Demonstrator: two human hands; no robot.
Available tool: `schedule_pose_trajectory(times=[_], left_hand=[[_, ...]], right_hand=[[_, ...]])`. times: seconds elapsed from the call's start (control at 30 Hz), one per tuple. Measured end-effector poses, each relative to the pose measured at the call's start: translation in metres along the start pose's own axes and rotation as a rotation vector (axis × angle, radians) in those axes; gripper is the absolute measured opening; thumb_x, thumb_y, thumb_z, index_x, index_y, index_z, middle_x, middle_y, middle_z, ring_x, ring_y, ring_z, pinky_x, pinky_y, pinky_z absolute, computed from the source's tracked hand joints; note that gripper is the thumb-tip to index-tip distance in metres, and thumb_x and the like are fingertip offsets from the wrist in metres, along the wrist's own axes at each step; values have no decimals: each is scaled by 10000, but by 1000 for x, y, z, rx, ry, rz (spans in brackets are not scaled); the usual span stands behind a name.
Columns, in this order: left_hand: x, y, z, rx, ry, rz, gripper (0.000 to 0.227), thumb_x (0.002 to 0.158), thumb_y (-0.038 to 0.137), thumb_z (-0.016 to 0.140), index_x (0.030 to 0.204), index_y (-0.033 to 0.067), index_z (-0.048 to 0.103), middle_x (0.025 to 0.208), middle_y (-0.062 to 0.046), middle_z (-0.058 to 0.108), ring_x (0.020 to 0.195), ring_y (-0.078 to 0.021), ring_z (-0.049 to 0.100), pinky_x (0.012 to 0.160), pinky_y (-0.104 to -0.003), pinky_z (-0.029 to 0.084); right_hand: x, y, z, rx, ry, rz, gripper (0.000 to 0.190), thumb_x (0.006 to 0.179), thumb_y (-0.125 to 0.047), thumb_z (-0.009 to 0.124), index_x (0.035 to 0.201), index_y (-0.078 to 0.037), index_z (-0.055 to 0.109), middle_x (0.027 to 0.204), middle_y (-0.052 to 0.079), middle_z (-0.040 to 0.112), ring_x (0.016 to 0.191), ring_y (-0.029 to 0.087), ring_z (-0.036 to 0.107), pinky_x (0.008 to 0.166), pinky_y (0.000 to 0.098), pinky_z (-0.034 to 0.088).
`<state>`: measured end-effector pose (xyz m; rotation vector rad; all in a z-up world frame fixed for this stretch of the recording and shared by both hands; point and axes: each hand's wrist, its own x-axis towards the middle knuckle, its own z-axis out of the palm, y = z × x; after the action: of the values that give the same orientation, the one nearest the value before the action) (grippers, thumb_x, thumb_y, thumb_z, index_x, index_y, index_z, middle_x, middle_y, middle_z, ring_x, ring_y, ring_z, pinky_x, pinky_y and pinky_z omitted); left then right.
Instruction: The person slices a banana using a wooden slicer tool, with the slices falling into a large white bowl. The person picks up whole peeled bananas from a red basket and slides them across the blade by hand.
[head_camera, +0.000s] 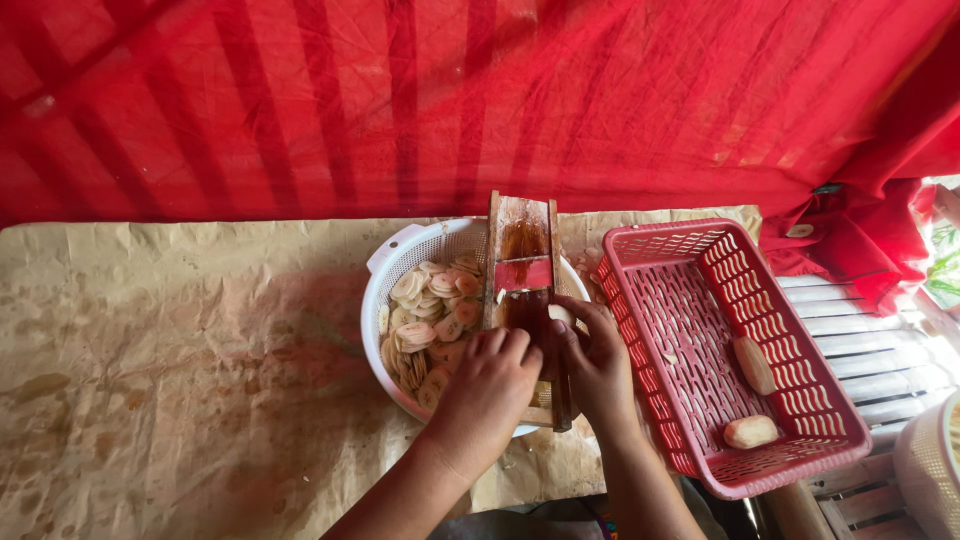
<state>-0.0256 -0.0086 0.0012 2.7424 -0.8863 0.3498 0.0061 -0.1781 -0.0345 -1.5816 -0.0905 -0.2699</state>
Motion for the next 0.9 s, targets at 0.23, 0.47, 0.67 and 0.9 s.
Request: schedule_pose_trajectory(times=[0.23, 0.47, 0.67, 0.9], left_hand=[[-6, -19, 8, -240, 177, -39, 197, 971, 82, 662, 1150, 15, 711, 1152, -118, 663, 1131, -252, 614, 1055, -377, 492], [17, -49, -6, -42, 369, -339, 467, 818, 71, 723, 1249, -98, 661, 1203, -222, 601, 1078, -341, 603, 926, -481, 483], [55, -40, 9, -284, 333, -404, 272, 824, 101, 751, 1056, -30, 696, 1084, -187, 583, 1025, -340, 589, 884, -472, 504], [56, -51, 32, -310, 393, -450, 64, 853, 58, 720, 848, 11, 676, 1073, -138, 601, 1029, -297, 616, 945, -434, 519]], right_hand=[[2, -20, 3, -727, -18, -432, 294, 802, -67, 787, 1094, -99, 780, 1175, 58, 760, 1120, 235, 668, 966, 367, 527], [14, -32, 14, -808, -71, -361, 260, 807, -157, 797, 1064, -120, 809, 1099, 69, 741, 1070, 284, 659, 906, 404, 525], [20, -32, 15, -875, -94, -421, 340, 774, -193, 816, 1104, -113, 794, 1102, 90, 715, 1053, 324, 645, 878, 429, 519], [30, -23, 7, -903, -68, -445, 318, 810, -172, 789, 1124, -119, 796, 1031, 88, 703, 1010, 312, 655, 877, 437, 519]])
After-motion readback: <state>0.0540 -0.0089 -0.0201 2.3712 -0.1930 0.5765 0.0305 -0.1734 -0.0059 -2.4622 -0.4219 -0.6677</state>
